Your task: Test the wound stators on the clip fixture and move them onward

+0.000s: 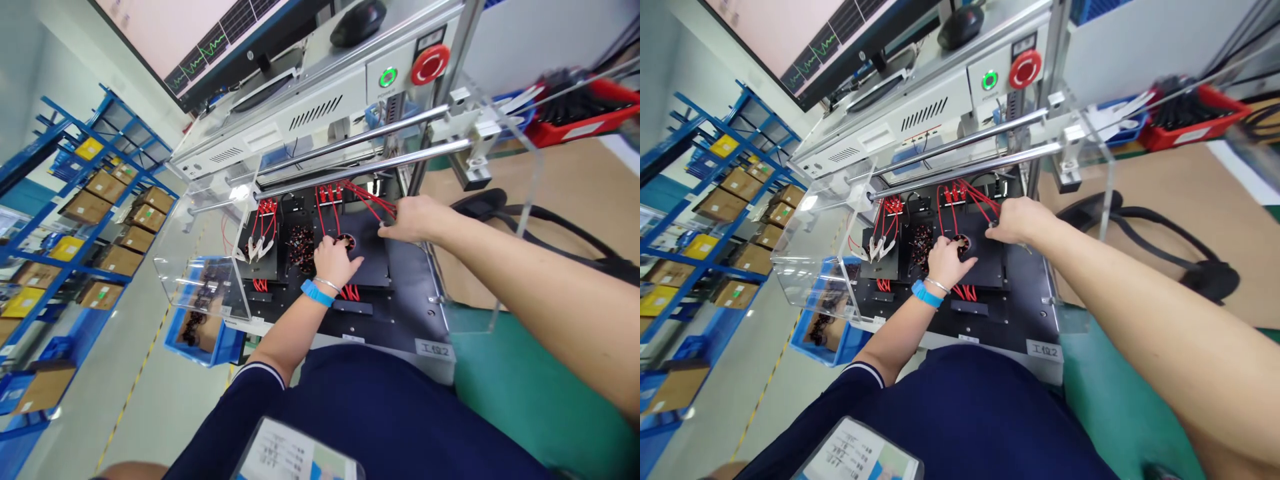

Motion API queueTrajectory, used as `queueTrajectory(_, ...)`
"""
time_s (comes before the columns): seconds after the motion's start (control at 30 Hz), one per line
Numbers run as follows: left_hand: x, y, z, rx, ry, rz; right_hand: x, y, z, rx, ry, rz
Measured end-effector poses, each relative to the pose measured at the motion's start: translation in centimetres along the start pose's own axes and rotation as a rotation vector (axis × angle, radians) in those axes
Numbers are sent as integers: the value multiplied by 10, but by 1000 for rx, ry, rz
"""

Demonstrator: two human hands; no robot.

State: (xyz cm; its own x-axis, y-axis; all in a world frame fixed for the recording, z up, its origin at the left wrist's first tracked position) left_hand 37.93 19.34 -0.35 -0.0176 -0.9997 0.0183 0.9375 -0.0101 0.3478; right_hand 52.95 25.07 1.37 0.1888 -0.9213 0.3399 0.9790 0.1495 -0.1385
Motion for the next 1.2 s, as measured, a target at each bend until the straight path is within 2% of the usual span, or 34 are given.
queueTrajectory(0.07,12,-4,-6,72,-76,2,0,-2,-1,46,-25,-1)
queueTrajectory(0.13,23,-8,-16,241,-156,19,-1,-3,-2,78,-41,-4)
queueTrajectory(0.17,26,-11,-18,324,-161,36,-2,-4,-2,82,-45,-3)
queueTrajectory(0.23,27,-25,-13,390,-60,78,-4,-6,-3,81,-51,3)
queueTrajectory(0.3,27,-41,-4,315,80,96,-5,-6,-3,74,-57,7)
queueTrajectory(0.33,26,-49,-2,269,112,100,-6,-6,-3,73,-61,6)
queueTrajectory(0.5,24,-90,-3,172,42,159,-5,-5,-5,75,-87,-1)
queueTrajectory(0.6,25,-107,19,50,104,255,-4,-5,-8,37,-93,-14)
queueTrajectory(0.63,23,-103,28,15,138,242,-3,-6,-9,21,-97,-15)
queueTrajectory(0.7,12,-75,36,-5,130,58,-2,-8,-12,-6,-105,-17)
queueTrajectory(0.73,6,-53,32,2,76,-88,-2,-8,-12,-21,-105,-20)
queueTrajectory(0.8,-3,-12,15,12,-102,-339,-2,-8,-13,-60,-100,-41)
queueTrajectory(0.87,-11,8,-2,-4,-248,-410,-2,-5,-13,-123,-92,-72)
queueTrajectory(0.93,-22,7,-9,-22,-259,-310,-4,-2,-15,-212,-80,-99)
queueTrajectory(1.0,-27,-7,-6,14,-182,-148,-5,2,-17,-315,-47,-137)
queueTrajectory(1.07,-21,-21,0,123,-75,-48,-7,7,-21,-433,-12,-188)
queueTrajectory(1.13,-12,-25,7,264,34,-100,-8,11,-29,-570,17,-239)
queueTrajectory(1.2,-1,-22,12,358,113,-242,-10,11,-38,-732,43,-276)
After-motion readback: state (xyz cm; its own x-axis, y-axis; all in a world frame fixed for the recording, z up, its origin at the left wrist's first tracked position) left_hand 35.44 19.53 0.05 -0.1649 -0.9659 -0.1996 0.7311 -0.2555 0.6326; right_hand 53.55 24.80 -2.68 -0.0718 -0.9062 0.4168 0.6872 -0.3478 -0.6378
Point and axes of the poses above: each hand's wrist, its own x-axis away from the middle knuckle, its own z-axis out of the back of the hand, y = z × x, the point moved 10 cm from there along -x, towards the middle knuckle, and after that the axes turned 13 degrees about x, right-handed, at the moved point
